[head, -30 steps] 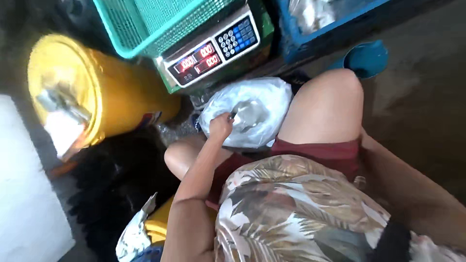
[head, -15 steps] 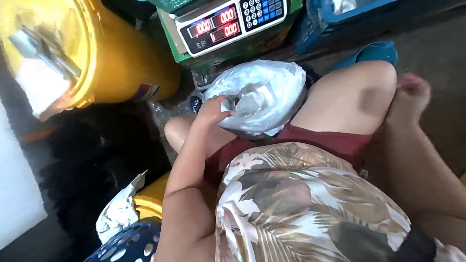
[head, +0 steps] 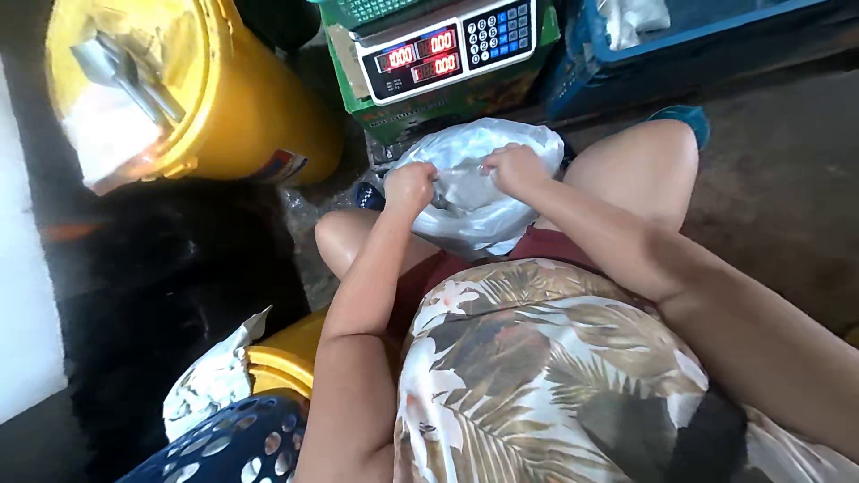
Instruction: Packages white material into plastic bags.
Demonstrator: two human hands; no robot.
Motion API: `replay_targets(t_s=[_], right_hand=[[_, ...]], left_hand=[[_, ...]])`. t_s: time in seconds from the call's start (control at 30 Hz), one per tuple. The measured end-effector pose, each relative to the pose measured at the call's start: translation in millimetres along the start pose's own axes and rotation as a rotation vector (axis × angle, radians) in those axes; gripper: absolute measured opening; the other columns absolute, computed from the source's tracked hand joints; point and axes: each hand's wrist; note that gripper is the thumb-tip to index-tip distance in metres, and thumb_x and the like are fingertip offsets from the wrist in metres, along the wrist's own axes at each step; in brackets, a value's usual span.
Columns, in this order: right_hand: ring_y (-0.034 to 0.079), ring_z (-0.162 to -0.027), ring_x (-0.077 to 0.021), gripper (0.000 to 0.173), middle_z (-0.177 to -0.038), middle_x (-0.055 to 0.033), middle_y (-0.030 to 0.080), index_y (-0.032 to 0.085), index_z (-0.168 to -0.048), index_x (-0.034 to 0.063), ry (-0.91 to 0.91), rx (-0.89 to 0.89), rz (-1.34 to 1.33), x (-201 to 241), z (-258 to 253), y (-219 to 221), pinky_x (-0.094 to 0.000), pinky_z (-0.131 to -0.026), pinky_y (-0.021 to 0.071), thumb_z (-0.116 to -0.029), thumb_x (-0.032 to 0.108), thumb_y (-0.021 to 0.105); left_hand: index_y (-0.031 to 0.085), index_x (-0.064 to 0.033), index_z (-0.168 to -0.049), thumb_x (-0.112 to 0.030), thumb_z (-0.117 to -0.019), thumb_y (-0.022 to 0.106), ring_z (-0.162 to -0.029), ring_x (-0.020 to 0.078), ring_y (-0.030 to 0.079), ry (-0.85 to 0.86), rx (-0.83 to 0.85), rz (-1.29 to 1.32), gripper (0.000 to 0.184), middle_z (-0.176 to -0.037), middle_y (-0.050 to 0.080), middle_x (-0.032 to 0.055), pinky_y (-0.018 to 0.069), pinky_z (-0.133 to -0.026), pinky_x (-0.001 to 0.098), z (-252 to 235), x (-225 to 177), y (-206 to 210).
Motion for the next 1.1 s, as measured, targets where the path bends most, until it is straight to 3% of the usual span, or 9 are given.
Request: replay_targets(t_s=[0.1,0.2,0.3,0.47,0.57,0.7,0.77,0.87,1.1], right_hand=[[0.063,-0.117,-0.0430,0.021,-0.113,-0.0203,0.072,0.077,-0.109,0.0052,-0.027,-0.193,-0.055,11.1,11.4,-39.0,-0.0625,-0.104,0.0438,-0.0985,0.009,0.059],[0.064,-0.118,-0.0401,0.023,-0.114,-0.0184,0.073,0.077,-0.109,0.0053,-0.045,-0.294,-0.072,16.8,19.8,-65.9,-0.0593,-0.104,0.0444,-0.1015,0.019,0.060],[0.067,-0.113,-0.0383,0.023,-0.112,-0.0189,0.073,0.076,-0.111,0.0034,0.012,-0.335,-0.150,17.0,24.9,-78.6,-0.0585,-0.102,0.0470,-0.1002,0.019,0.064],[0.068,-0.100,-0.0384,0.024,-0.105,-0.0217,0.071,0.071,-0.111,0.0003,0.154,-0.298,-0.265,-3.7,25.7,-81.8,-0.0600,-0.092,0.0512,-0.0948,0.018,0.073],[0.067,-0.102,-0.0377,0.024,-0.107,-0.0222,0.071,0.071,-0.110,-0.0010,0.163,-0.260,-0.318,-18.7,23.8,-72.9,-0.0590,-0.094,0.0505,-0.0939,0.017,0.075],[0.067,-0.100,-0.0362,0.024,-0.106,-0.0220,0.071,0.071,-0.110,-0.0012,0.183,-0.228,-0.366,-30.1,21.3,-59.2,-0.0574,-0.093,0.0508,-0.0946,0.017,0.075],[0.067,-0.101,-0.0353,0.024,-0.107,-0.0218,0.071,0.071,-0.110,-0.0017,0.197,-0.221,-0.391,-32.4,20.8,-55.6,-0.0558,-0.094,0.0510,-0.0952,0.017,0.074],[0.068,-0.100,-0.0327,0.022,-0.107,-0.0212,0.071,0.071,-0.110,-0.0032,0.192,-0.242,-0.451,-35.7,18.3,-49.5,-0.0525,-0.095,0.0512,-0.0969,0.014,0.071],[0.069,-0.095,-0.0191,0.027,-0.102,-0.0152,0.074,0.071,-0.108,-0.0041,0.131,-0.309,-0.569,-48.9,5.2,-35.7,-0.0390,-0.094,0.0523,-0.1064,0.017,0.055]], left_hand=[[0.074,-0.0090,-0.116,-0.019,-0.1059,0.052,-0.116,0.0340,0.068,0.017,-0.141,0.072,0.026,-0.120,0.073,0.0143,0.0503,-0.099,0.0594,13.0,-12.5,-42.3],[0.074,-0.0079,-0.114,-0.024,-0.1030,0.061,-0.115,0.0336,0.067,0.039,-0.139,0.090,0.024,-0.118,0.072,0.0149,0.0505,-0.099,0.0590,16.4,-19.3,-69.0],[0.072,-0.0079,-0.119,-0.023,-0.0983,0.070,-0.112,0.0333,0.067,0.046,-0.134,0.172,0.025,-0.115,0.072,0.0147,0.0510,-0.098,0.0591,14.5,-17.8,-76.9],[0.072,-0.0035,-0.116,-0.015,-0.0985,0.068,-0.100,0.0242,0.071,0.081,-0.305,0.422,0.021,-0.107,0.074,0.0133,0.0556,-0.095,0.0463,10.2,3.3,-50.5],[0.069,0.0000,-0.121,-0.015,-0.0970,0.071,-0.101,0.0222,0.070,0.069,-0.367,0.604,0.028,-0.113,0.071,0.0158,0.0561,-0.095,0.0384,0.4,12.8,-24.6],[0.063,-0.0009,-0.134,-0.017,-0.0956,0.074,-0.112,0.0258,0.066,0.060,-0.363,0.753,0.042,-0.128,0.066,0.0185,0.0542,-0.096,0.0395,-15.6,14.0,-0.3],[0.067,-0.0007,-0.129,-0.015,-0.0980,0.070,-0.111,0.0239,0.066,0.105,-0.378,0.802,0.034,-0.125,0.068,0.0176,0.0541,-0.095,0.0375,-20.7,10.0,8.7],[0.074,0.0006,-0.112,-0.012,-0.1014,0.064,-0.100,0.0165,0.068,0.147,-0.445,0.855,0.020,-0.111,0.072,0.0148,0.0545,-0.091,0.0311,-26.6,4.3,18.7],[0.067,0.0069,-0.099,-0.013,-0.1079,0.051,-0.084,0.0112,0.063,0.055,-0.439,0.987,0.028,-0.089,0.069,0.0110,0.0518,-0.084,0.0305,-29.7,6.0,28.9]])
Point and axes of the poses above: each hand's wrist, its own z-axis away from the middle knuckle, its own y-axis out of the palm, x = y × z
